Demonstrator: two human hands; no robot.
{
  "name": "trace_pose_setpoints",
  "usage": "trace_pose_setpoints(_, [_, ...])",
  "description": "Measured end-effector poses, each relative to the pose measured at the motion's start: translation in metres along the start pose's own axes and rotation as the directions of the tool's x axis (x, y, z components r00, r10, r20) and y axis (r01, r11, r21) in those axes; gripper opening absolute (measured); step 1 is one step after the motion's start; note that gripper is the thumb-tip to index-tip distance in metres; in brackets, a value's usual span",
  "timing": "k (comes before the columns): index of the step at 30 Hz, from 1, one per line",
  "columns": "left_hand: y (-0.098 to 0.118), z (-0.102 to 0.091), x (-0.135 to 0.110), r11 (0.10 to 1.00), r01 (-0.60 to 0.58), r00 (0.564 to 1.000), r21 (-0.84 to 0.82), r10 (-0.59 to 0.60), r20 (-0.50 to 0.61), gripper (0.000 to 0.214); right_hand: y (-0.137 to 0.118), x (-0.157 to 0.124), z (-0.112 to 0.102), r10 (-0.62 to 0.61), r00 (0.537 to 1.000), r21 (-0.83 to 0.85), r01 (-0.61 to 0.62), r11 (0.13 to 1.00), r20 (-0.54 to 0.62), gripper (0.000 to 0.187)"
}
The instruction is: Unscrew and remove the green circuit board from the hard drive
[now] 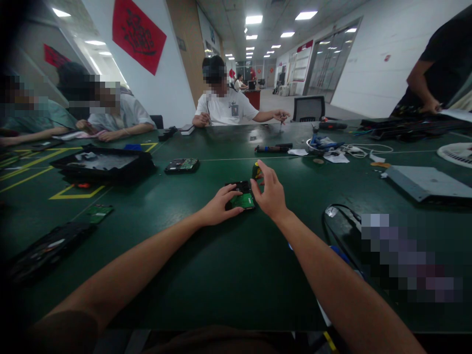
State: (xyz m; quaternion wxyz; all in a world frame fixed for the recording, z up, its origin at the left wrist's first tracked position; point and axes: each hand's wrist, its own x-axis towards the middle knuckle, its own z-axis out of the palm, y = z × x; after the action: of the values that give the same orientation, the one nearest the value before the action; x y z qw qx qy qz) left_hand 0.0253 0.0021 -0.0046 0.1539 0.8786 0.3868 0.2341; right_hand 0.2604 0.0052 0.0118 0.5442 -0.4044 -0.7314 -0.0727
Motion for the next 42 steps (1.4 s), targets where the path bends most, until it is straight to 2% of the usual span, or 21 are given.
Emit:
trace_pose_setpoints(23, [-0.0023,0.0014,-0.0006,1.0,0.013,1.0,-0.015,-0.013,0.002,0.067,-0.0028,0.001,-0.0016,-0.001,1.0,0.044,0.001,0.999,-0.011,0.063])
trace_pose_setpoints(28, [-0.0014,0.0013,0.0001,1.0,0.007,1.0,-0.013,-0.007,0.0,0.068,-0.0044,0.0022,-0.0032,-0.031,1.0,0.038,0.03,0.999,0.007,0.067])
trace_pose_setpoints(35, [-0.0014,0.0017,-0.0001,1.0,-0.002,1.0,-0.004,0.002,-0.009,0.066,-0.0004,0.0009,-0.0011,-0.015,0.999,0.028,0.016,1.0,-0.034,0.068])
trace_pose_setpoints(42, [-0.0013,0.0013,-0.0005,1.0,-0.006,1.0,0.003,0.006,-0.01,0.066,-0.0017,0.0007,-0.0015,-0.022,1.0,0.027,0.023,0.999,-0.005,0.069])
